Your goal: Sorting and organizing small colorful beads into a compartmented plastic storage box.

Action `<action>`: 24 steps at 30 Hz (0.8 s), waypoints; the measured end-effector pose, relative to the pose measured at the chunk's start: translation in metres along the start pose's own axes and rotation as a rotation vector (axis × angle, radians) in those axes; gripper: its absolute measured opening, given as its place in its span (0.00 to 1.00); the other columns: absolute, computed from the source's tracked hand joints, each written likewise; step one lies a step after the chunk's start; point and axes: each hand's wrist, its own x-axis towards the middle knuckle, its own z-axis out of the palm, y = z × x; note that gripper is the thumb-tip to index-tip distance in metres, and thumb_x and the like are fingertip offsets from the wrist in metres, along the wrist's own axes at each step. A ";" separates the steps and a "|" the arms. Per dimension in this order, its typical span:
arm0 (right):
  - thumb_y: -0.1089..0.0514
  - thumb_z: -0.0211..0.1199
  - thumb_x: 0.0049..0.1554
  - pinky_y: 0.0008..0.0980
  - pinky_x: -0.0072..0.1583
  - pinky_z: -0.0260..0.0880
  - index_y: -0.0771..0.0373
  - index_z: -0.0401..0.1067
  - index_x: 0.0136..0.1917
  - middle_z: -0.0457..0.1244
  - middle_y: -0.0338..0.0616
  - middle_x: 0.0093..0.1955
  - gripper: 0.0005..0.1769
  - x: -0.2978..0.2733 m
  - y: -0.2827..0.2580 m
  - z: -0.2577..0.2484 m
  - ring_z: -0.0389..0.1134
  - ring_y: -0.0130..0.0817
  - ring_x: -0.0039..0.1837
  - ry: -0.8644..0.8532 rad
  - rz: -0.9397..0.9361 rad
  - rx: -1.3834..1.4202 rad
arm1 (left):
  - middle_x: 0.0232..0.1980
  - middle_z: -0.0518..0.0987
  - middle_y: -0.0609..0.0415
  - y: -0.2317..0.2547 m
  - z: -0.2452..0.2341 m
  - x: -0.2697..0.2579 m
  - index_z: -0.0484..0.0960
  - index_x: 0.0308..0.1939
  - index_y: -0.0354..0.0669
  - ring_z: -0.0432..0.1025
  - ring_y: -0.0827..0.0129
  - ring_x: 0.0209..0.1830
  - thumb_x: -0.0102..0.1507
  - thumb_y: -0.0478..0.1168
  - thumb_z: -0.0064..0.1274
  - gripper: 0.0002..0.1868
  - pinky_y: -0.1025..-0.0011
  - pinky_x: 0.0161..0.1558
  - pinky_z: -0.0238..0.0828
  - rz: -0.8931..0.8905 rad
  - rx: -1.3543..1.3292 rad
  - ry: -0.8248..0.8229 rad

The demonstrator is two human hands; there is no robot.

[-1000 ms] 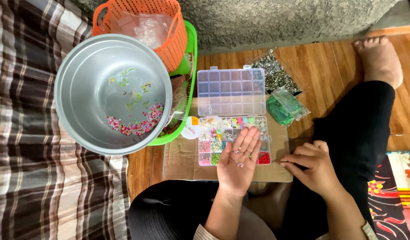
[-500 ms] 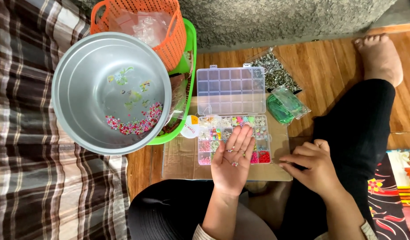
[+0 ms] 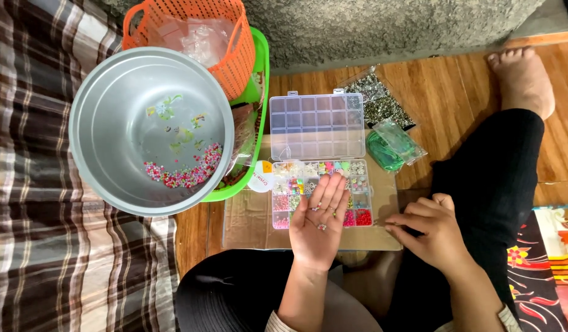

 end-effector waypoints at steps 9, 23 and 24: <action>0.57 0.72 0.49 0.34 0.53 0.52 0.50 0.79 0.37 0.62 0.27 0.27 0.03 -0.004 -0.002 0.005 0.61 0.29 0.33 0.012 0.004 -0.019 | 0.74 0.67 0.35 -0.003 -0.001 0.000 0.69 0.72 0.33 0.58 0.50 0.79 0.72 0.51 0.32 0.31 0.53 0.80 0.46 -0.005 0.005 0.004; 0.56 0.77 0.42 0.31 0.54 0.49 0.50 0.83 0.41 0.56 0.28 0.25 0.11 0.002 -0.020 0.000 0.54 0.25 0.33 -0.002 0.144 0.007 | 0.74 0.67 0.35 0.022 0.001 -0.009 0.69 0.69 0.27 0.57 0.54 0.79 0.74 0.47 0.37 0.28 0.57 0.82 0.44 -0.022 -0.125 -0.223; 0.55 0.78 0.43 0.32 0.55 0.50 0.49 0.83 0.40 0.56 0.28 0.26 0.10 0.004 -0.021 0.003 0.54 0.25 0.34 -0.002 0.142 -0.020 | 0.73 0.68 0.35 0.031 0.003 -0.011 0.69 0.69 0.26 0.58 0.53 0.79 0.74 0.48 0.36 0.28 0.57 0.81 0.46 -0.007 -0.094 -0.192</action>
